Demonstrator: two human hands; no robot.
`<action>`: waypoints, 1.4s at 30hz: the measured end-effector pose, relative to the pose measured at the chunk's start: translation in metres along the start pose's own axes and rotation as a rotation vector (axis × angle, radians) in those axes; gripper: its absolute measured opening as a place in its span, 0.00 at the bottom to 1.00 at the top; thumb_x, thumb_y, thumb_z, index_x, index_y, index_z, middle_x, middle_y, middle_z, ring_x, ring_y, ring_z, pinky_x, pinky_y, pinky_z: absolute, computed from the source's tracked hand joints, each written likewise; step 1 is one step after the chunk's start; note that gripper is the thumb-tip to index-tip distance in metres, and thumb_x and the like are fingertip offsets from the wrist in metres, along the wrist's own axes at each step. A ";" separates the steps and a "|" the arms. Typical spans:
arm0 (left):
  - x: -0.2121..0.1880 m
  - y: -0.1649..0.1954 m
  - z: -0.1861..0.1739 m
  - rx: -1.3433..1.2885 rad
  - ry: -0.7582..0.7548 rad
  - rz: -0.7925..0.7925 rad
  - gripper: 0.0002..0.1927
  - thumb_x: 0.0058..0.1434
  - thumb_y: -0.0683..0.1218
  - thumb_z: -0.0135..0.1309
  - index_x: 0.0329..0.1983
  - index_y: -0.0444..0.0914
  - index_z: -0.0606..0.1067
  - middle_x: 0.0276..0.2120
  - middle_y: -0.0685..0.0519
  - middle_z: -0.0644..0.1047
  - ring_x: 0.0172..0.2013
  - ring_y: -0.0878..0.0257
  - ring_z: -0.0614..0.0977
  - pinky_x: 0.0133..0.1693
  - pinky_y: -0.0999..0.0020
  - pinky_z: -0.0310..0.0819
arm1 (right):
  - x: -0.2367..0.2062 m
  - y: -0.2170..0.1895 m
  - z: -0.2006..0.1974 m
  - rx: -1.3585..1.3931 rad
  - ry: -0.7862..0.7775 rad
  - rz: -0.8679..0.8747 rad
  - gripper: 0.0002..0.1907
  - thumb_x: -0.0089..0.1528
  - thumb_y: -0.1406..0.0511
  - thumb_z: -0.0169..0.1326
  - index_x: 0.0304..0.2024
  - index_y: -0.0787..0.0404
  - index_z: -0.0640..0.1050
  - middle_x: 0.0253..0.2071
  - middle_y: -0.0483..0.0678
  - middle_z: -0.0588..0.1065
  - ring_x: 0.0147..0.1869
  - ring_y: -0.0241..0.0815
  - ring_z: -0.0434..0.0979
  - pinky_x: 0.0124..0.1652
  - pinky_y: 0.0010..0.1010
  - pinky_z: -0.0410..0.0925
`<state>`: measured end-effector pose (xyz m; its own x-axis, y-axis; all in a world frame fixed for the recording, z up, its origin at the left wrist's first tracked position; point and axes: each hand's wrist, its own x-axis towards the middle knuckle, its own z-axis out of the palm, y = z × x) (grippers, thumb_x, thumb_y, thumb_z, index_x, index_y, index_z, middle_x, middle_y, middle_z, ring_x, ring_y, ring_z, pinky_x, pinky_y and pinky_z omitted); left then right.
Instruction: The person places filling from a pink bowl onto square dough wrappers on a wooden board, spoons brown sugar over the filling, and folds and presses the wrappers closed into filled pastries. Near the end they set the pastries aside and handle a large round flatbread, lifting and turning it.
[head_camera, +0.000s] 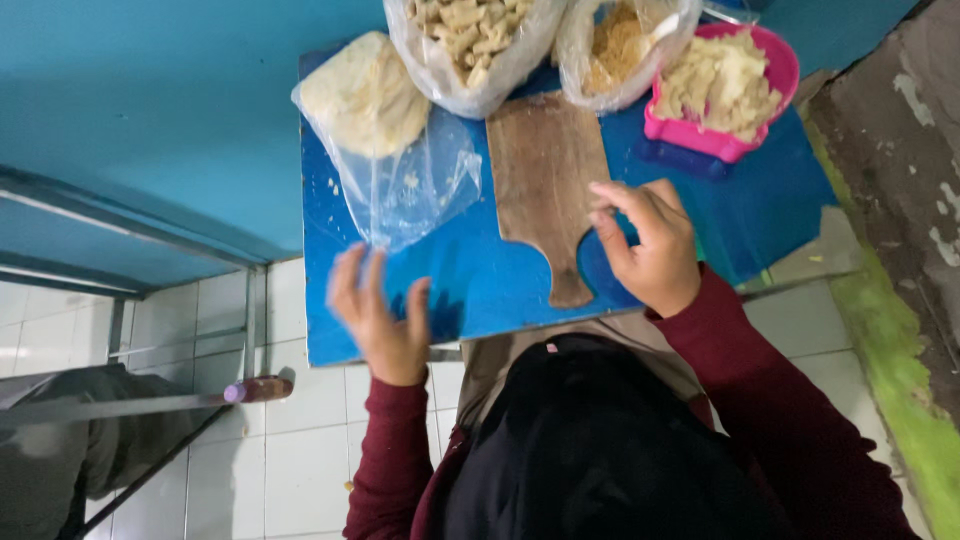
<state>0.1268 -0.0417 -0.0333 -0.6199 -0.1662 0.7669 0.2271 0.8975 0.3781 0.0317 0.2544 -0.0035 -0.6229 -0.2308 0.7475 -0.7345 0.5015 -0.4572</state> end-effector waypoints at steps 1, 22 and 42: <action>-0.010 -0.008 -0.007 0.003 0.108 0.006 0.24 0.69 0.46 0.61 0.66 0.37 0.70 0.63 0.44 0.70 0.67 0.44 0.69 0.67 0.48 0.64 | -0.010 0.001 -0.002 0.000 0.006 0.027 0.15 0.67 0.71 0.61 0.56 0.62 0.77 0.44 0.48 0.79 0.47 0.50 0.75 0.46 0.35 0.71; -0.141 -0.111 -0.008 0.879 -0.964 -0.743 0.31 0.65 0.64 0.45 0.67 0.47 0.68 0.66 0.45 0.67 0.67 0.46 0.64 0.64 0.39 0.53 | -0.054 0.010 -0.010 0.014 0.126 0.146 0.10 0.70 0.69 0.58 0.54 0.62 0.78 0.43 0.47 0.79 0.44 0.44 0.75 0.46 0.33 0.69; -0.130 -0.032 0.008 -0.223 -1.487 -0.130 0.18 0.69 0.48 0.50 0.60 0.40 0.72 0.52 0.41 0.79 0.46 0.49 0.84 0.48 0.55 0.77 | -0.287 0.128 -0.083 -1.006 0.219 1.249 0.22 0.74 0.54 0.48 0.60 0.64 0.74 0.62 0.62 0.68 0.68 0.68 0.61 0.61 0.69 0.54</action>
<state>0.1943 -0.0456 -0.1489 -0.7867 0.4386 -0.4344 0.1337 0.8081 0.5737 0.1389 0.4544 -0.2365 -0.5519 0.7917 0.2618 0.6941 0.6102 -0.3820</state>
